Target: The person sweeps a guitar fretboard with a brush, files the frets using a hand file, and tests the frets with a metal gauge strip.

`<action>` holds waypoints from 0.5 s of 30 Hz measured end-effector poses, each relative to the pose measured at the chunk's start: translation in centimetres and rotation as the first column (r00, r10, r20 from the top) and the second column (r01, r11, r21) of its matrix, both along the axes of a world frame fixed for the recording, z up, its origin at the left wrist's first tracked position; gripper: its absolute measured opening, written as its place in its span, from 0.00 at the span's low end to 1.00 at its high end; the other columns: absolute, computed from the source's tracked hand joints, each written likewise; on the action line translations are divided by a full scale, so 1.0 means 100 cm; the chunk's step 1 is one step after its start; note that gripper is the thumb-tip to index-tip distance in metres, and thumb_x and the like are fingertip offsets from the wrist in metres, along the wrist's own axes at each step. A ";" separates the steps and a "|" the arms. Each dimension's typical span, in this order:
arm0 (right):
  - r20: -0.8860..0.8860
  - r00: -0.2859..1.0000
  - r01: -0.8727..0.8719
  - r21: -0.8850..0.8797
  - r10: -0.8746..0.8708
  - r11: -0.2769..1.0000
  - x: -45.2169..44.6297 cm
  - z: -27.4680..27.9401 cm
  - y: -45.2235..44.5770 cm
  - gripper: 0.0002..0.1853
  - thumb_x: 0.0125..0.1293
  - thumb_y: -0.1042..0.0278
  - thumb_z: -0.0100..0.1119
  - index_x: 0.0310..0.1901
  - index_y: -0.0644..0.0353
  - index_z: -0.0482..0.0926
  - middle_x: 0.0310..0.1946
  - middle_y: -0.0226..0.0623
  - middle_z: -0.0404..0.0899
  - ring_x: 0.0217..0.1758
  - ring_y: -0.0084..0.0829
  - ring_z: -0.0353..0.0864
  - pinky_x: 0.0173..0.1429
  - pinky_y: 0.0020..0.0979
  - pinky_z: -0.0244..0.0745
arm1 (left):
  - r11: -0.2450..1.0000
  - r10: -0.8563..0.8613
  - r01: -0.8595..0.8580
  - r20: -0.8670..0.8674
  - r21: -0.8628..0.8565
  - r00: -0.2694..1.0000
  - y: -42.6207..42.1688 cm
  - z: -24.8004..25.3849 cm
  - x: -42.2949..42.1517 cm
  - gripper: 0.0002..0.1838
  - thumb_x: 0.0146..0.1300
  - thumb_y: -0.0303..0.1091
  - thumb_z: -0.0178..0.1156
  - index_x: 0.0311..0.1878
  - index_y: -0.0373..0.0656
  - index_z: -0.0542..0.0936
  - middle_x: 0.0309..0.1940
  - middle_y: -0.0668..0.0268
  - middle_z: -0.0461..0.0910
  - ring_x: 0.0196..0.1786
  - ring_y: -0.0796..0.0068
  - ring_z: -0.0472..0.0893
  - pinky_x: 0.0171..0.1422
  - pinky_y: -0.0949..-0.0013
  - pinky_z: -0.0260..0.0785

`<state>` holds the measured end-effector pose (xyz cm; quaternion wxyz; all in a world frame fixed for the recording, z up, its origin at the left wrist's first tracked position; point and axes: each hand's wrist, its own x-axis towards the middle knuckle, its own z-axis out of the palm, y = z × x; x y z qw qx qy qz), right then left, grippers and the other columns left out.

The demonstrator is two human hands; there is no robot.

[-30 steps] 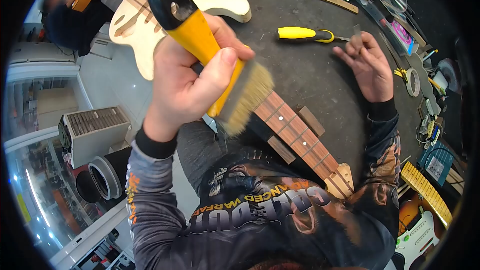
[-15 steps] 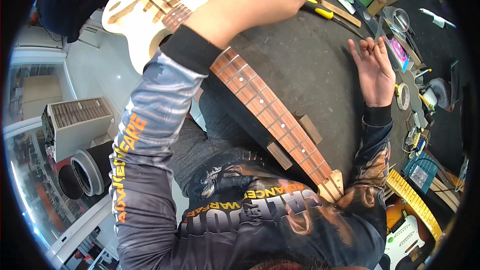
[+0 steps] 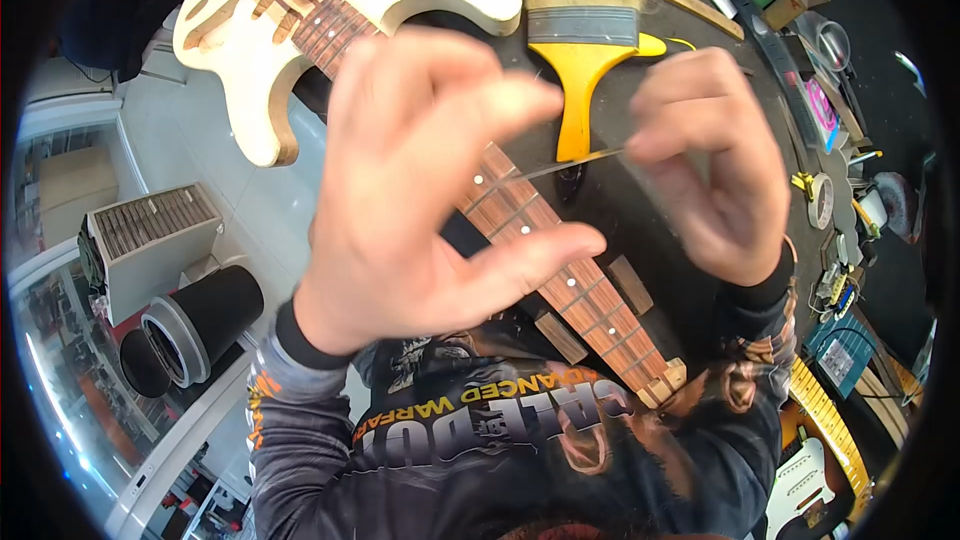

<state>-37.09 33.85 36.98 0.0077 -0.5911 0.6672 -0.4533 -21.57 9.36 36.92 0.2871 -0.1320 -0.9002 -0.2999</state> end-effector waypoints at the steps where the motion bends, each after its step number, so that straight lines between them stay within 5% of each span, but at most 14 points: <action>1: -0.010 0.998 -0.060 0.018 0.061 0.998 0.002 -0.003 -0.011 0.16 0.67 0.87 0.75 0.53 0.58 0.87 0.49 0.39 0.86 0.54 0.43 0.85 0.63 0.44 0.79 | 0.999 0.049 -0.049 0.024 -0.021 0.998 0.006 -0.004 0.011 0.31 0.60 0.46 0.89 0.62 0.40 0.92 0.51 0.59 0.84 0.54 0.57 0.80 0.61 0.56 0.73; 9: 0.110 0.970 -0.225 0.045 0.219 0.973 0.006 -0.031 -0.045 0.16 0.69 0.82 0.79 0.54 0.56 0.88 0.48 0.36 0.86 0.53 0.43 0.86 0.62 0.45 0.79 | 0.976 0.215 -0.213 0.055 -0.040 0.975 0.018 -0.037 0.042 0.20 0.55 0.22 0.87 0.51 0.43 0.93 0.42 0.65 0.82 0.48 0.59 0.80 0.52 0.55 0.71; 15: 0.229 0.949 -0.232 0.048 0.216 0.972 0.000 -0.043 -0.039 0.18 0.67 0.81 0.82 0.55 0.56 0.89 0.48 0.36 0.87 0.53 0.42 0.86 0.63 0.46 0.79 | 0.983 0.173 -0.178 0.099 0.041 0.980 0.022 -0.043 0.036 0.18 0.54 0.19 0.85 0.48 0.40 0.91 0.39 0.63 0.83 0.39 0.58 0.80 0.47 0.55 0.71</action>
